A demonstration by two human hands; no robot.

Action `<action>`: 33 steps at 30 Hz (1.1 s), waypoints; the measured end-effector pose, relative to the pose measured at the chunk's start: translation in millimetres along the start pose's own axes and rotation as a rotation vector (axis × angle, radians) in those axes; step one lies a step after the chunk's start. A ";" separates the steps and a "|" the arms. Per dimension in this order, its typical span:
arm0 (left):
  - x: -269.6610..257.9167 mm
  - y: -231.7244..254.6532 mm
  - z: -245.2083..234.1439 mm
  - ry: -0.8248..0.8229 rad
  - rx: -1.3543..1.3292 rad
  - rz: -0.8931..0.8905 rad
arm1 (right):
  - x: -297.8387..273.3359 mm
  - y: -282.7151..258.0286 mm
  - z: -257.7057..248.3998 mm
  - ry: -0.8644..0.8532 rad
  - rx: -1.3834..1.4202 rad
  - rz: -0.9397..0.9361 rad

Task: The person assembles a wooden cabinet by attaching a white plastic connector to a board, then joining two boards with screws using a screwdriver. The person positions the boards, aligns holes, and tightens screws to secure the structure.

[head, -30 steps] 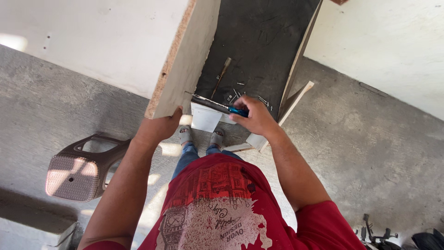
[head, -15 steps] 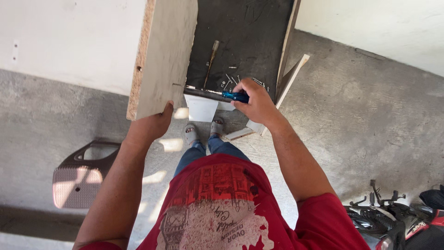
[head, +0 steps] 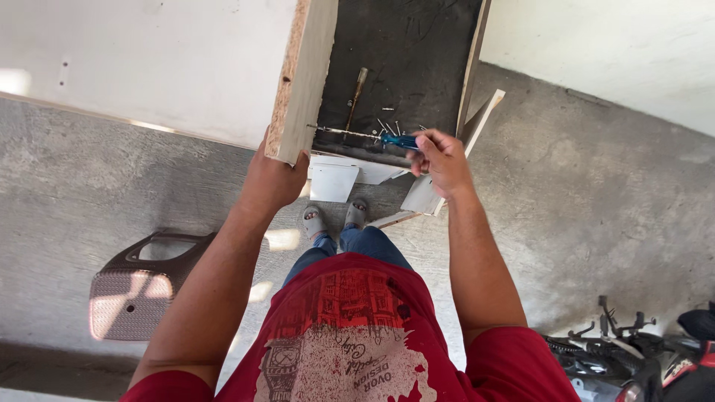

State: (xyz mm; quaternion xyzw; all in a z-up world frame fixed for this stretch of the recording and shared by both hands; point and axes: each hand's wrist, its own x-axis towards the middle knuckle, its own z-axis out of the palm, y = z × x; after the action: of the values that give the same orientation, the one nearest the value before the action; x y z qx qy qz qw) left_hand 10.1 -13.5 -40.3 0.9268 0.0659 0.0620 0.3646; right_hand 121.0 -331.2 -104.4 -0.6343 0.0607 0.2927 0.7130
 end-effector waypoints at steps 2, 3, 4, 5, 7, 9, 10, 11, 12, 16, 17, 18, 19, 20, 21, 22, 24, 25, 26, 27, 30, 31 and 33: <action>-0.2 0.9 -1.7 -0.020 -0.044 -0.064 | -2.7 9.3 8.4 0.073 -0.055 0.059; 0.4 1.7 -2.4 -0.031 -0.032 -0.067 | -3.7 10.3 10.5 0.109 -0.082 0.085; 0.7 2.3 -2.9 -0.040 -0.019 -0.071 | -4.4 9.3 10.6 0.049 0.005 0.055; 1.8 2.6 -2.5 -0.049 -0.006 -0.076 | -5.5 9.0 11.8 -0.013 0.093 0.028; 2.7 1.7 -0.3 -0.065 0.010 -0.093 | -9.1 10.1 14.1 -0.084 0.114 -0.060; -0.1 -0.2 2.0 -0.047 -0.015 -0.087 | -13.3 11.4 14.0 -0.097 -0.013 -0.188; 0.6 -1.5 1.8 -0.016 -0.046 -0.066 | -12.1 10.2 13.9 -0.066 0.002 -0.109; 1.9 -2.7 1.8 0.014 -0.077 -0.045 | -10.0 8.9 13.4 -0.037 0.017 -0.029; 1.7 -3.4 3.0 -0.004 -0.033 -0.066 | -9.6 8.7 11.3 -0.005 0.032 0.055; 1.6 -6.6 8.7 -0.083 0.057 -0.160 | -4.6 8.0 5.3 -0.072 -0.011 -0.050; 1.0 -6.6 11.3 -0.103 0.058 -0.189 | -3.2 7.6 4.4 -0.073 -0.002 -0.062; -0.3 -7.3 12.8 -0.077 0.047 -0.156 | -2.1 7.6 4.4 -0.076 0.009 -0.071; -0.9 -8.3 14.0 -0.050 0.037 -0.124 | -0.9 7.0 3.8 -0.072 0.011 -0.075; -3.1 -10.3 13.9 -0.033 0.031 -0.091 | -1.8 9.3 5.5 -0.064 0.021 -0.075; -4.3 -12.4 13.7 -0.029 0.026 -0.086 | -1.1 10.2 6.2 -0.055 0.031 -0.074; -3.6 -13.4 13.6 -0.028 0.020 -0.078 | -0.3 9.8 6.1 -0.041 0.002 -0.068; -6.0 -14.8 15.0 -0.027 0.012 -0.067 | -2.3 12.3 7.3 -0.010 -0.054 -0.053; -8.9 -15.2 15.6 -0.028 0.010 -0.064 | -6.3 14.6 8.6 -0.012 -0.070 -0.116; -5.0 -15.9 12.2 -0.020 0.013 -0.048 | -5.0 12.1 12.2 -0.016 -0.082 -0.194; -3.1 -15.0 9.6 -0.020 0.007 -0.050 | -3.7 8.0 15.3 -0.020 -0.094 -0.272; -1.5 -9.9 10.1 0.001 -0.022 -0.029 | -5.1 -6.1 16.3 -0.133 0.030 -0.319; -2.4 -9.0 9.9 0.028 -0.037 -0.005 | -7.5 -10.4 17.9 -0.076 -0.015 -0.169; 0.0 -8.3 10.5 0.044 -0.064 -0.016 | -5.8 -23.4 18.1 0.012 -0.110 0.136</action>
State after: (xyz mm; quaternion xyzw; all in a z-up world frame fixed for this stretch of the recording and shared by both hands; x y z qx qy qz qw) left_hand 11.2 -14.5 -53.6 0.9125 0.0793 0.0816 0.3930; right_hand 122.7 -316.8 -78.0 -0.6685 0.0917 0.3396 0.6552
